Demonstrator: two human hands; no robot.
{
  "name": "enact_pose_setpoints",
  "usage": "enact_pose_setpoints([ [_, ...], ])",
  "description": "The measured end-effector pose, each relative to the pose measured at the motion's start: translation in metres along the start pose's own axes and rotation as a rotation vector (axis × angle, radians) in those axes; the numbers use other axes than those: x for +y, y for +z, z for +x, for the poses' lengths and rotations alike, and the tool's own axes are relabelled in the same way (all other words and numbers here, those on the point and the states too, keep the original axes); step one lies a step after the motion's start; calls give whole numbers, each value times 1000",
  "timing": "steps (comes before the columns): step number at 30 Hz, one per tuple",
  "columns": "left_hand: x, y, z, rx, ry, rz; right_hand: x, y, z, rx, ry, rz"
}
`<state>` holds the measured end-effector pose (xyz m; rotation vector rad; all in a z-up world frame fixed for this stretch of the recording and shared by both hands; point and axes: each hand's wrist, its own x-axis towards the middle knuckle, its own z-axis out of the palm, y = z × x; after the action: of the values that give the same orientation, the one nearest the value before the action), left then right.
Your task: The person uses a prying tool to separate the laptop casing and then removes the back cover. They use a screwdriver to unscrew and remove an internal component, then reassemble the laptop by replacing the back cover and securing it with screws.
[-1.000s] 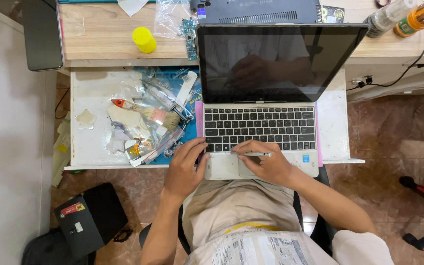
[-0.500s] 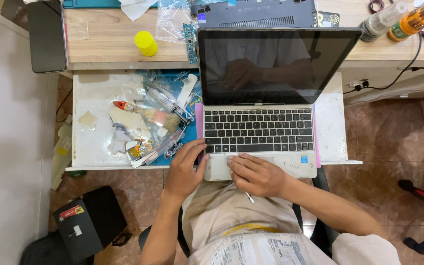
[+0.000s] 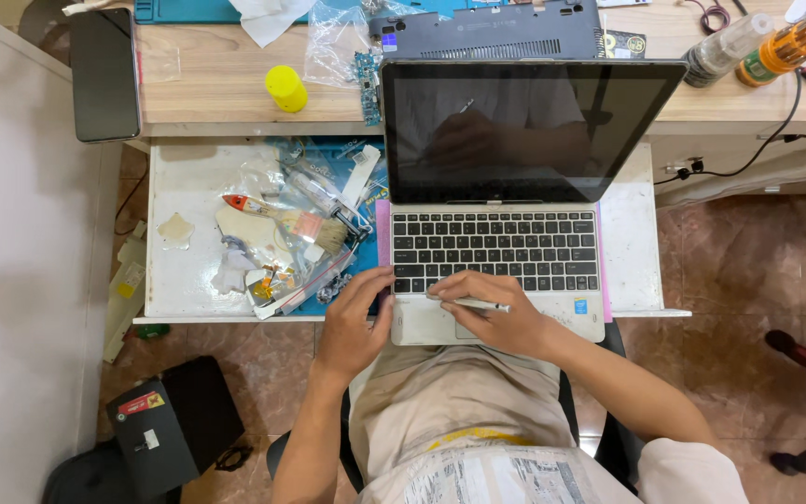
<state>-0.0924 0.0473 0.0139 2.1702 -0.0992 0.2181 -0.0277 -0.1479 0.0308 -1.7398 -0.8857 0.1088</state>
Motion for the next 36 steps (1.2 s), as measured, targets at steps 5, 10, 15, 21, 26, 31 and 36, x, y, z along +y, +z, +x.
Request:
enact_pose_setpoints([
  [5,-2,-2,0,-3,-19,-34,6,8,4,-40,80,46],
  [10,-6,-1,0,5,-24,-50,4,9,8,-67,140,55],
  [15,-1,-5,2,-24,-28,-65,-1,7,12,-110,130,43],
  [21,-4,-3,1,-17,-46,-66,-2,10,10,-192,-28,-114],
  [26,-8,0,0,35,21,-66,4,25,-3,-125,-530,-548],
  [31,-10,3,-3,49,32,-69,5,29,-6,-99,-696,-682],
  [36,-13,16,-15,165,79,245,2,31,-7,-74,-734,-709],
])
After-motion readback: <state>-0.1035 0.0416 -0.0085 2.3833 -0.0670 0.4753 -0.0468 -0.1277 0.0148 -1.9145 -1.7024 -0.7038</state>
